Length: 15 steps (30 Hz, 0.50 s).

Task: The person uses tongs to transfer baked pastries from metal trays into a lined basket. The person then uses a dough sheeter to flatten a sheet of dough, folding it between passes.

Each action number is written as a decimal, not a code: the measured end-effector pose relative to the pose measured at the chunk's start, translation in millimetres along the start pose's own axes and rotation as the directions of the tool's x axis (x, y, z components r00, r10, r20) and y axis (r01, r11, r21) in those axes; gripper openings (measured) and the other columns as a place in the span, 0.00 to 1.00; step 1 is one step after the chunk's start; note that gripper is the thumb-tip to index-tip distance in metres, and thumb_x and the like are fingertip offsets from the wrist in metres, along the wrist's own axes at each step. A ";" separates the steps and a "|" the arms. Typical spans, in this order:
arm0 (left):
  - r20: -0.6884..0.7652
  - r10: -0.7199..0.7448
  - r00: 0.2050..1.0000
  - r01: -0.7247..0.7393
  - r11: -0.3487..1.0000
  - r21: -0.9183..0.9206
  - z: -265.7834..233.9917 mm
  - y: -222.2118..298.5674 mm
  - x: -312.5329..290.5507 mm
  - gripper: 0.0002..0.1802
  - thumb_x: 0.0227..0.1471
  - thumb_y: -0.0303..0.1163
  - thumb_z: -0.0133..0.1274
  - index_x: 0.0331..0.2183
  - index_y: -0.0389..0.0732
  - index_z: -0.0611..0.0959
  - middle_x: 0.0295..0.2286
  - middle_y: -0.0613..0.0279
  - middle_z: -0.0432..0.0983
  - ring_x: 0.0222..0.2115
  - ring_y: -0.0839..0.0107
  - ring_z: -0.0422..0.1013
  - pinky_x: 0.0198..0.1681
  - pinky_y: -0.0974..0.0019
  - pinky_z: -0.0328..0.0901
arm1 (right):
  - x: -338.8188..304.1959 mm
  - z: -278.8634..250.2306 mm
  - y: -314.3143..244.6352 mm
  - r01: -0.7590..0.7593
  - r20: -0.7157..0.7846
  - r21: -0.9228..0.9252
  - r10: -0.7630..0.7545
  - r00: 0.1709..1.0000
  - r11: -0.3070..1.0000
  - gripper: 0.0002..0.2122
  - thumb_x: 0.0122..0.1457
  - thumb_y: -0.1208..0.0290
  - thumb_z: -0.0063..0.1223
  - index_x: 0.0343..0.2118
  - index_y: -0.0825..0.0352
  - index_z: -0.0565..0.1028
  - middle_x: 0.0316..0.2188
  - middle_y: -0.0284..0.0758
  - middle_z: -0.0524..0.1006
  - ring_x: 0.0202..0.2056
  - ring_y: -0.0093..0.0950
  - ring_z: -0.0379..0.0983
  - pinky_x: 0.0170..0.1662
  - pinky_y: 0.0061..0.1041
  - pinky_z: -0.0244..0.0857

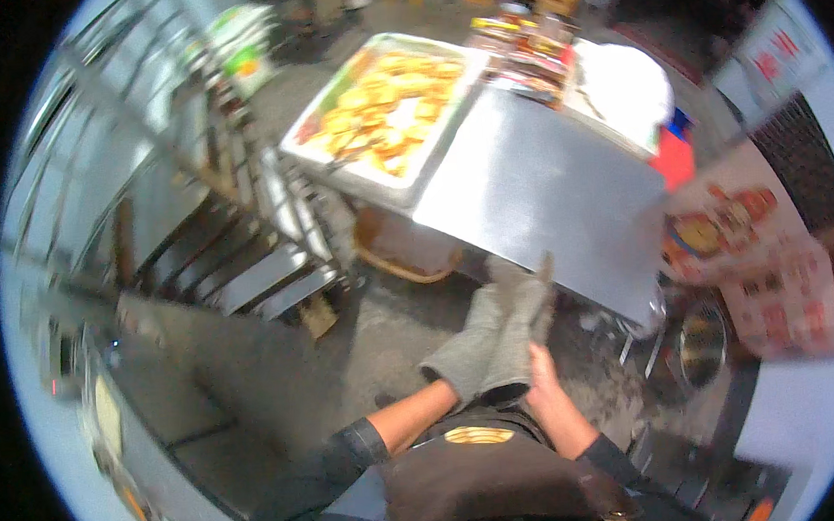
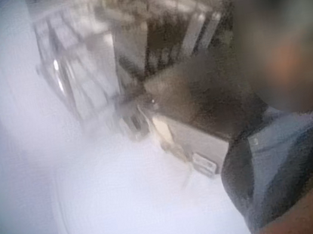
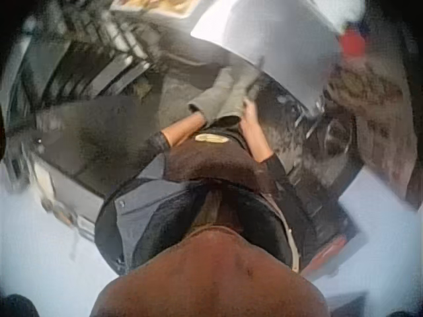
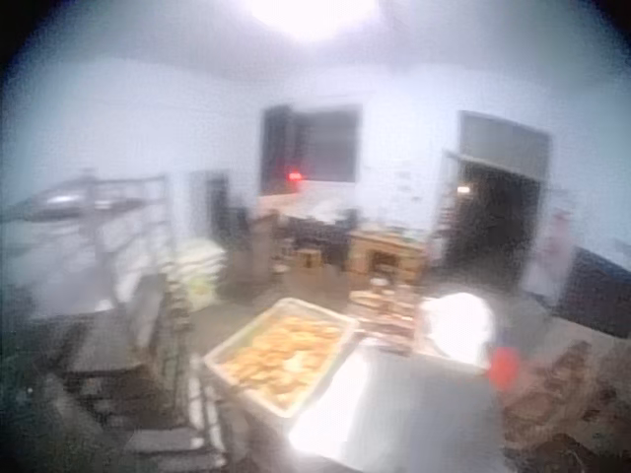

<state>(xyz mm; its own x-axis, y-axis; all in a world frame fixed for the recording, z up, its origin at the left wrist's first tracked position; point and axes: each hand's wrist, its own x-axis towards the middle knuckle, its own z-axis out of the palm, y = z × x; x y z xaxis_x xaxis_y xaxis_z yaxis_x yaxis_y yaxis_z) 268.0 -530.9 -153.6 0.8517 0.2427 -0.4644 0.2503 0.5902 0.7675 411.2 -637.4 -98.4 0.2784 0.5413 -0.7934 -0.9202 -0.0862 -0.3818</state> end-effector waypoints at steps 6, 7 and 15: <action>-0.027 0.189 0.982 -0.184 0.974 0.135 -13.8 -10.2 -88.5 0.24 0.65 0.35 0.50 0.59 0.35 0.77 0.53 0.54 0.79 0.55 0.66 0.72 0.60 0.61 0.64 | 33.2 35.4 -107.3 0.631 0.307 -0.155 -0.570 0.762 0.760 0.26 0.60 0.76 0.62 0.61 0.70 0.67 0.56 0.40 0.74 0.54 0.39 0.73 0.58 0.45 0.70; -0.160 0.194 0.968 -0.163 0.968 0.191 -28.0 -15.5 -111.2 0.23 0.66 0.36 0.50 0.58 0.36 0.78 0.52 0.54 0.80 0.54 0.67 0.73 0.59 0.61 0.66 | 38.6 40.5 -131.8 0.628 0.263 -0.237 -0.574 0.776 0.741 0.27 0.60 0.75 0.63 0.61 0.70 0.67 0.56 0.40 0.74 0.54 0.39 0.73 0.58 0.45 0.70; -0.906 -0.190 0.379 -0.358 0.873 -0.333 -146.3 -184.2 -273.6 0.19 0.63 0.41 0.56 0.50 0.41 0.83 0.40 0.61 0.84 0.37 0.74 0.79 0.37 0.70 0.71 | 148.3 37.0 -197.1 0.303 -0.316 -0.776 -0.756 0.573 0.554 0.30 0.59 0.65 0.65 0.60 0.77 0.67 0.55 0.52 0.73 0.51 0.45 0.74 0.51 0.47 0.71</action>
<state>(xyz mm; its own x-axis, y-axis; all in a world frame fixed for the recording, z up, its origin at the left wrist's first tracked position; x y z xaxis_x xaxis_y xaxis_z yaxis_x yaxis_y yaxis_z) -78.4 -593.4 -232.6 -0.1420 0.6771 -0.7221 -0.2392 0.6844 0.6888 623.7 -509.2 -123.3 0.9422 0.1109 -0.3162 -0.2122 -0.5326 -0.8193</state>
